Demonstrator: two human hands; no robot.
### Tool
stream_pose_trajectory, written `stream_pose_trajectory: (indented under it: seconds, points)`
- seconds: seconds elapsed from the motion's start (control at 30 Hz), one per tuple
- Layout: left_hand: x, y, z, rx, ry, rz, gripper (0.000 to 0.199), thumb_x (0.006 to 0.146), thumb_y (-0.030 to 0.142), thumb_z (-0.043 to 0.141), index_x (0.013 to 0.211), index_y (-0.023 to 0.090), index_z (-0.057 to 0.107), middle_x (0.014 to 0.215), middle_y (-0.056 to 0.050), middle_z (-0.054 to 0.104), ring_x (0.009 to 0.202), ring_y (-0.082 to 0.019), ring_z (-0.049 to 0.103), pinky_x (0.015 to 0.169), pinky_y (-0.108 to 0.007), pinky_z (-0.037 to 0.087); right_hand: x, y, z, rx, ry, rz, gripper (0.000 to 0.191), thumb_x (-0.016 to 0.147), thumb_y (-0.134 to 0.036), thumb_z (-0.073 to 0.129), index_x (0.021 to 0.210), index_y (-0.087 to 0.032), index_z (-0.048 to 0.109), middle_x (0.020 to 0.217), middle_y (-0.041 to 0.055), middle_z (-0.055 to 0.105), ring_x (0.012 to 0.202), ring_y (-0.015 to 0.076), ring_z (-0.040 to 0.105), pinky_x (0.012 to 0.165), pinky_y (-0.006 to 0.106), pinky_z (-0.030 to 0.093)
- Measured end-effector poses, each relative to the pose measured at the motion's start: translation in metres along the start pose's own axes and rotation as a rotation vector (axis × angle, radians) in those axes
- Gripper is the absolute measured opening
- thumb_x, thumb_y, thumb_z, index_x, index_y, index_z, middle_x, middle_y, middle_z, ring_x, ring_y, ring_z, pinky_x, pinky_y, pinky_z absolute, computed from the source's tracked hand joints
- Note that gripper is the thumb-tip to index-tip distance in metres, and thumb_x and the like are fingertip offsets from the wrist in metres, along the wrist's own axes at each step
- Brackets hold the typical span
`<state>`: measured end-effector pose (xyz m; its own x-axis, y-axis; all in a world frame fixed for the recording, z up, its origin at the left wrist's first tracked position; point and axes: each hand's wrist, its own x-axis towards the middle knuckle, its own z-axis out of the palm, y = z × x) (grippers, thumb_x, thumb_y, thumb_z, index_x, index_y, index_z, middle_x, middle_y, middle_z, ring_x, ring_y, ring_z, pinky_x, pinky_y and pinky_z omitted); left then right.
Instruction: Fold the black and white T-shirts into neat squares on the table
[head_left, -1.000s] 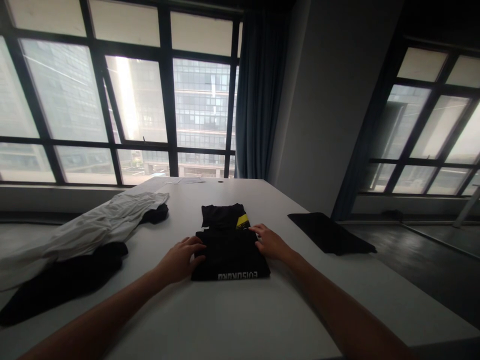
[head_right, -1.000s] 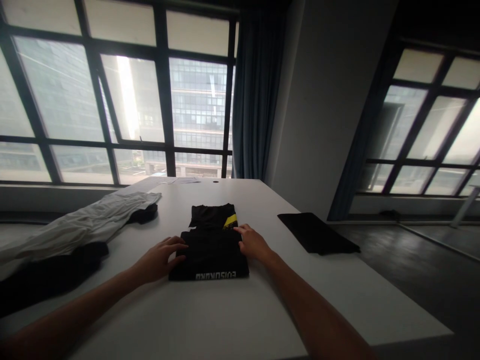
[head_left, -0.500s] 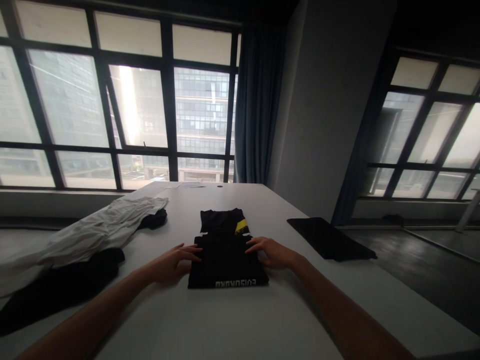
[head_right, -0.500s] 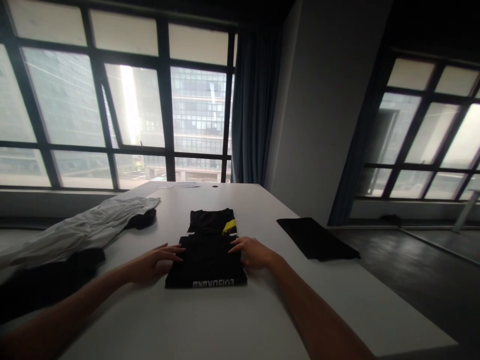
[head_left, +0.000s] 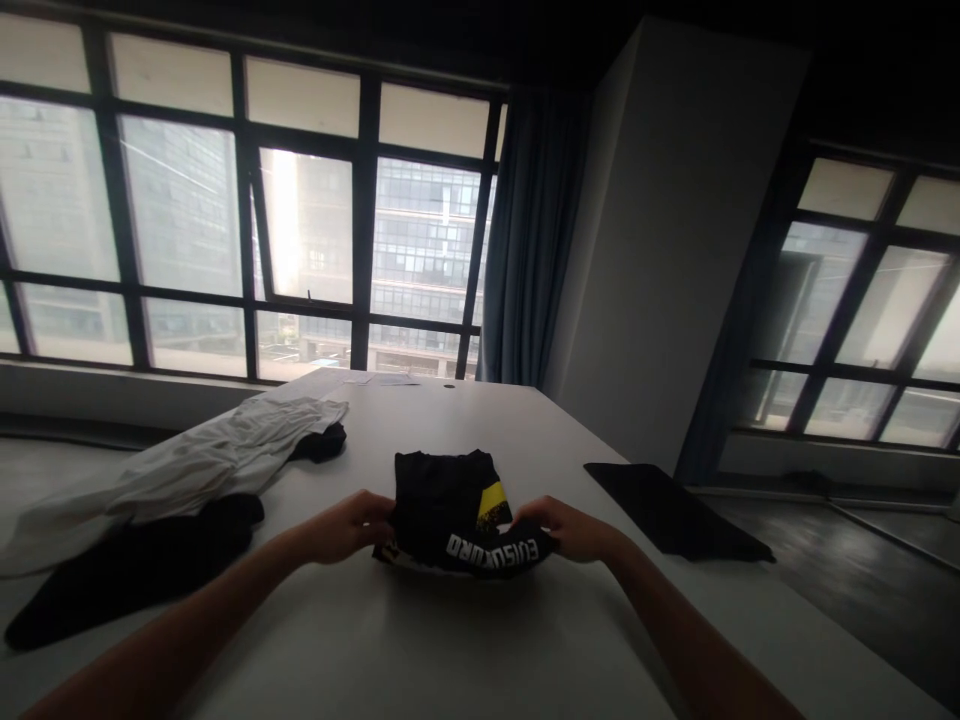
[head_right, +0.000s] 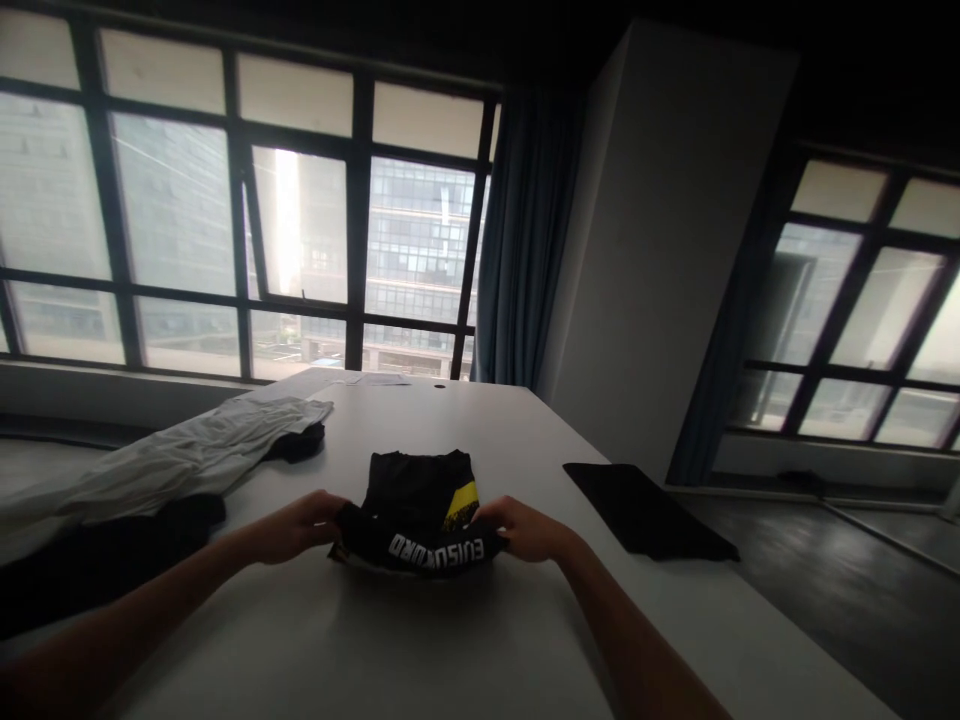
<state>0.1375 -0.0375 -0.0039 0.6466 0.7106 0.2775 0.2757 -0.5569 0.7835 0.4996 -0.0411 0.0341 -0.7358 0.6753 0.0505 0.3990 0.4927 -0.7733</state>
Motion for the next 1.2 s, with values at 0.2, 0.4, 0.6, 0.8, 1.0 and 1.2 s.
stream_pose_trajectory:
  seconds: [0.2,0.4,0.6,0.8,1.0,1.2]
  points:
    - [0.004,0.01,-0.002,-0.455,0.209,-0.309,0.064,0.075,0.067,0.066,0.111,0.014,0.068,0.105,-0.013,0.073,0.086,-0.028,0.07,0.072,-0.035,0.055,0.028,0.023,0.013,0.243,0.542,0.069,0.059,0.082,-0.07,0.054,0.107,-0.017,0.067,0.097,0.008,0.071,0.085,0.0227,0.066,0.073,0.036,0.054]
    - [0.006,-0.017,0.003,-0.255,0.352,-0.618,0.088,0.064,0.052,0.08,0.139,0.018,0.049,0.124,-0.016,0.065,0.08,-0.022,0.07,0.059,-0.029,0.055,0.04,0.041,0.029,0.107,0.487,0.292,0.064,0.079,-0.054,0.068,0.131,-0.018,0.057,0.122,0.013,0.067,0.106,0.025,0.065,0.093,0.039,0.051]
    - [0.01,-0.007,0.004,-0.055,0.4,-0.299,0.078,0.074,0.037,0.069,0.145,0.016,0.045,0.11,-0.009,0.072,0.083,-0.022,0.069,0.071,-0.037,0.059,0.046,0.034,0.032,-0.191,0.552,0.099,0.053,0.081,-0.026,0.063,0.133,-0.018,0.059,0.136,0.0114,0.058,0.123,0.025,0.056,0.105,0.039,0.044]
    - [0.009,-0.021,-0.002,0.41,0.427,-0.408,0.065,0.081,0.037,0.057,0.142,0.015,0.05,0.099,-0.008,0.076,0.081,-0.024,0.071,0.076,-0.036,0.057,0.058,0.043,0.036,-0.422,0.656,0.174,0.042,0.09,-0.026,0.054,0.13,-0.014,0.061,0.131,0.0137,0.06,0.124,0.023,0.053,0.11,0.035,0.038]
    - [0.011,-0.014,0.023,0.734,0.39,-0.251,0.052,0.098,0.05,0.033,0.132,0.021,0.062,0.15,-0.008,0.047,0.136,-0.03,0.044,0.112,-0.047,0.037,0.057,0.023,0.05,-0.618,0.59,0.206,0.047,0.094,-0.04,0.049,0.133,-0.015,0.06,0.141,0.0153,0.053,0.126,0.0266,0.052,0.108,0.038,0.038]
    - [0.014,-0.014,0.058,0.699,-0.034,-0.175,0.064,0.098,0.058,0.031,0.152,0.024,0.035,0.16,-0.006,0.027,0.149,-0.028,0.02,0.12,-0.05,0.015,0.057,0.022,0.067,-0.593,0.152,0.139,0.059,0.099,-0.05,0.034,0.151,-0.023,0.036,0.16,0.0068,0.027,0.148,0.0261,0.02,0.12,0.049,0.012]
